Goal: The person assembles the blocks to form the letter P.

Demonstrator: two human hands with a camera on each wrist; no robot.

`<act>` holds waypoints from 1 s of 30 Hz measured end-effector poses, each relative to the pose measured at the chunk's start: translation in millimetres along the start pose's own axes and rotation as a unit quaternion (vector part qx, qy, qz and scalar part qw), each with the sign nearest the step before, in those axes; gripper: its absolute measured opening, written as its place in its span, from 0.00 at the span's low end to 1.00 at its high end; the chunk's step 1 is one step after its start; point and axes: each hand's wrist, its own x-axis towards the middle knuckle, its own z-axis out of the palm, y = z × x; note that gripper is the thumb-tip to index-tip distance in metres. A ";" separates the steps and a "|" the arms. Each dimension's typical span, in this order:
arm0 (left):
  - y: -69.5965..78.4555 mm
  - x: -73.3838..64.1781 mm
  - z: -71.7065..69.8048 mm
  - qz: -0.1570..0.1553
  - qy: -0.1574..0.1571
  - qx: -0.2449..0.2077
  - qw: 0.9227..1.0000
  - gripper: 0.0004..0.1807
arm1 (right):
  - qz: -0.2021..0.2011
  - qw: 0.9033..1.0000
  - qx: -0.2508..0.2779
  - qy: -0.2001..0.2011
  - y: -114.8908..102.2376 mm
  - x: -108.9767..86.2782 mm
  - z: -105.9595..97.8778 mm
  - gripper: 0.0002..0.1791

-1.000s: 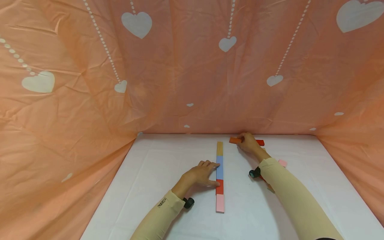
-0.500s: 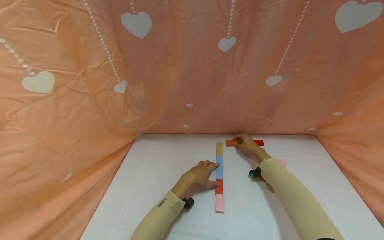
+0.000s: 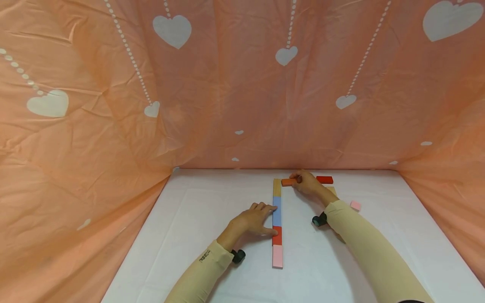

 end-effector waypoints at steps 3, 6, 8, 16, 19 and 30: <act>0.3 0.1 -0.4 -0.002 0.000 0.000 1.000 0.49 | 0.003 1.000 -0.001 -0.001 0.1 0.1 0.6 0.15; 0.5 0.2 -0.7 -0.004 -0.001 0.002 1.000 0.49 | 0.005 1.000 0.000 -0.001 -0.7 0.2 0.7 0.15; 0.5 0.4 -0.8 -0.004 -0.001 0.003 1.000 0.49 | 0.008 1.000 0.001 -0.003 -1.8 0.0 0.6 0.15; 1.0 0.1 -0.6 -0.002 -0.002 0.001 1.000 0.49 | 0.010 1.000 -0.001 -0.009 -2.6 -0.4 0.3 0.16; 1.1 0.1 -0.5 0.000 -0.001 0.001 1.000 0.49 | 0.011 1.000 0.002 -0.014 -1.4 -0.1 0.7 0.16; 1.8 0.0 -1.2 0.003 0.000 0.005 1.000 0.49 | 0.008 1.000 0.007 -0.016 1.9 0.8 1.1 0.23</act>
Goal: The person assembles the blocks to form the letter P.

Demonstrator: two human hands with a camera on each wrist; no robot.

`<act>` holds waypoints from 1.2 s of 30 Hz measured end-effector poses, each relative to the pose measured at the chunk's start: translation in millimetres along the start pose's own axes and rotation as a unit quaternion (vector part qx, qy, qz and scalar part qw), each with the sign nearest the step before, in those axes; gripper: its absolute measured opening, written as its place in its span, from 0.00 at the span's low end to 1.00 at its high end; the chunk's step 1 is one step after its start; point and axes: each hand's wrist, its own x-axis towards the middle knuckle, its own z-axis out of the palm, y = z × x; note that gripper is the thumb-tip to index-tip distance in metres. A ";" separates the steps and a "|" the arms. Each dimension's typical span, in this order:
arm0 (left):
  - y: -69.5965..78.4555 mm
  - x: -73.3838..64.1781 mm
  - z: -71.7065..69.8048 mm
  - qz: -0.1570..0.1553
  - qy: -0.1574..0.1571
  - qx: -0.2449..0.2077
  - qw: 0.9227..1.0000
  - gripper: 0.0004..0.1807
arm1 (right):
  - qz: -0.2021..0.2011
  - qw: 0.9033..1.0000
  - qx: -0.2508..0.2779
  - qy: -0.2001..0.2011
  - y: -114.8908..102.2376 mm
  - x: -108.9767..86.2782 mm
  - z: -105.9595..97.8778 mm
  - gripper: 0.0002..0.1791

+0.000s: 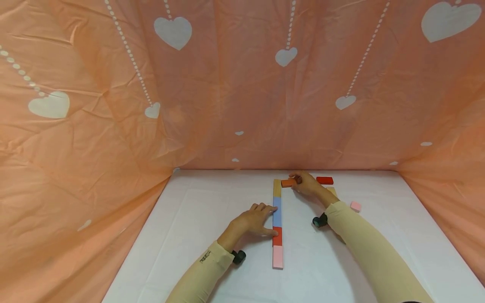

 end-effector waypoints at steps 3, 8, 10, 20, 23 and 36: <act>0.1 0.4 -0.6 0.003 0.002 0.001 1.000 0.49 | -0.013 1.000 -0.003 0.011 0.9 -2.2 -2.9 0.23; -0.5 0.8 -0.5 0.004 0.002 0.000 1.000 0.49 | -0.026 0.999 0.005 0.028 -1.0 -11.7 -13.9 0.20; -0.9 0.9 -0.1 0.005 0.001 0.002 1.000 0.49 | -0.022 0.999 0.014 0.031 -1.4 -17.4 -19.6 0.20; -0.2 -0.9 0.9 0.002 -0.001 0.006 1.000 0.49 | -0.012 0.999 -0.003 0.043 10.8 -35.2 -49.9 0.22; 0.5 -1.9 0.3 0.001 0.000 0.007 1.000 0.49 | -0.029 0.998 -0.034 0.055 16.8 -36.4 -56.6 0.21; 1.1 -1.2 1.1 0.003 0.000 0.005 1.000 0.50 | -0.003 0.994 -0.065 0.084 35.3 -47.0 -72.6 0.21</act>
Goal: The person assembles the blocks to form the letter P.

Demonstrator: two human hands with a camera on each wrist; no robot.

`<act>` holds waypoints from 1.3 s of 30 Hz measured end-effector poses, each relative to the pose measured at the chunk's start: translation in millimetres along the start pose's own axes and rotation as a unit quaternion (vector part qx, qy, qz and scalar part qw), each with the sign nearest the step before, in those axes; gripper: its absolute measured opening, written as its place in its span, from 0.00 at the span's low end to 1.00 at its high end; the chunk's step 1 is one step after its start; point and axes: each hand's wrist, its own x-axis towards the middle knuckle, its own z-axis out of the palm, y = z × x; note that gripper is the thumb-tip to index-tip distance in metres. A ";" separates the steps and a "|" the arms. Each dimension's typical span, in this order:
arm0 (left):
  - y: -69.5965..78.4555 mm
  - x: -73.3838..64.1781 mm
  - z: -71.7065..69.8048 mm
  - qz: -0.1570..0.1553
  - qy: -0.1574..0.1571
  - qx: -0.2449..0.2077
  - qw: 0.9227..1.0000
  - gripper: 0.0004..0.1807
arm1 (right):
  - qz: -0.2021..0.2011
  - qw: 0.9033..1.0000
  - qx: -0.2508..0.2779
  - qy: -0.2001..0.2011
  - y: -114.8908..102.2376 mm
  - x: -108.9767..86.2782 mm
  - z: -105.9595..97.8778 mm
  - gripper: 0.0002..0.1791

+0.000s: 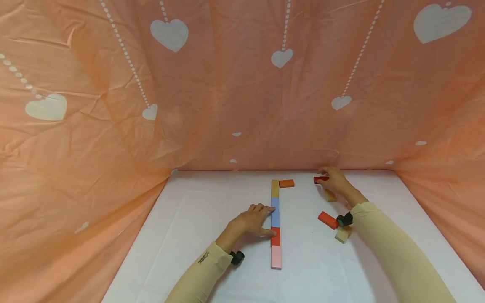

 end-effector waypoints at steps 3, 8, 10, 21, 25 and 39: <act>-0.3 0.1 0.4 0.000 0.001 -0.001 1.000 0.50 | 0.013 1.000 -0.021 0.000 2.3 -1.1 -0.3 0.22; -0.7 0.6 0.5 0.001 0.002 0.000 1.000 0.49 | 0.029 0.999 -0.022 -0.005 7.3 -1.9 1.9 0.25; -1.0 1.1 1.0 0.001 0.003 -0.002 1.000 0.49 | 0.043 0.999 -0.013 -0.011 9.1 -1.9 3.3 0.26; -0.5 0.9 2.0 -0.004 0.003 -0.010 1.000 0.49 | 0.079 0.997 0.004 -0.024 10.9 1.1 8.2 0.23; -0.4 1.1 2.0 -0.005 0.002 -0.007 1.000 0.49 | 0.068 0.998 0.002 -0.015 11.2 1.8 9.4 0.21; -0.3 0.2 1.0 -0.010 0.001 -0.016 1.000 0.49 | 0.030 1.000 0.003 -0.002 -1.2 6.1 10.4 0.20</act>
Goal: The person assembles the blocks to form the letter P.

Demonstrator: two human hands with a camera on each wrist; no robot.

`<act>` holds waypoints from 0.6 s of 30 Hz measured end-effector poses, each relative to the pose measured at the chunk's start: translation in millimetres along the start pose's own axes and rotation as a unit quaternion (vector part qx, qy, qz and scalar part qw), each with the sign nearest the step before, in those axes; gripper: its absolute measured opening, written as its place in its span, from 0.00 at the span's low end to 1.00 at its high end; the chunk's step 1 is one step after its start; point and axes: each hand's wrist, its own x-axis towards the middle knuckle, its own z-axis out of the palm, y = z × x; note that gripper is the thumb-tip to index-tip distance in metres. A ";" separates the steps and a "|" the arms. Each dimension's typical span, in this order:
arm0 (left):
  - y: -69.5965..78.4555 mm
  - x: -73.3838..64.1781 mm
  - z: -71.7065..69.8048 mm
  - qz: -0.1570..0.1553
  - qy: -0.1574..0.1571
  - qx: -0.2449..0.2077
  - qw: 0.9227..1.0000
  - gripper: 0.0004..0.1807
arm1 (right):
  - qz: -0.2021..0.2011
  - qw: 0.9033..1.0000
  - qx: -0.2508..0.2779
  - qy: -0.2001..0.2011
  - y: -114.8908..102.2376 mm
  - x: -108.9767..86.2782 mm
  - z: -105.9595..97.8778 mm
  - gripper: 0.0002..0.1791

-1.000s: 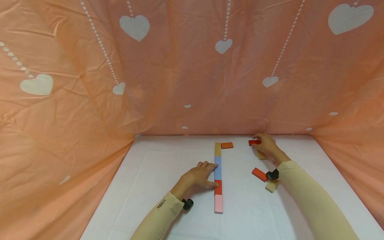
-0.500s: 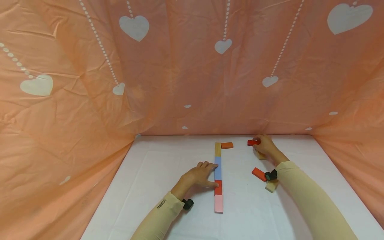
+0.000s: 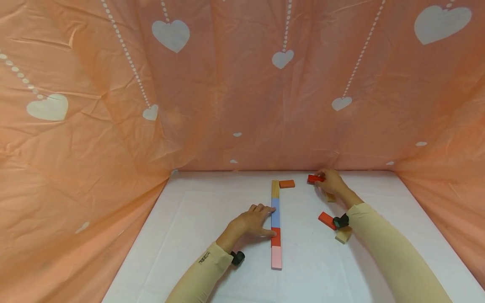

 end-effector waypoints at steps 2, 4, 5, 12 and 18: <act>-0.2 0.0 0.1 -0.001 0.000 0.000 1.000 0.49 | 0.001 1.000 0.005 -0.006 -3.3 0.2 1.2 0.20; -0.6 0.1 0.3 -0.001 0.000 0.001 1.000 0.49 | -0.002 1.000 0.007 -0.013 -6.7 0.0 2.4 0.20; -0.9 0.2 0.5 -0.001 0.001 0.001 1.000 0.49 | -0.003 1.000 0.006 -0.015 -8.4 -0.1 3.1 0.20; -1.7 0.0 1.4 0.000 0.001 -0.002 1.000 0.49 | -0.013 0.999 -0.002 -0.031 -17.6 -0.7 7.7 0.19; -1.6 0.2 1.6 0.000 0.003 0.000 1.000 0.49 | 0.005 0.998 0.014 -0.057 -20.9 0.3 12.0 0.19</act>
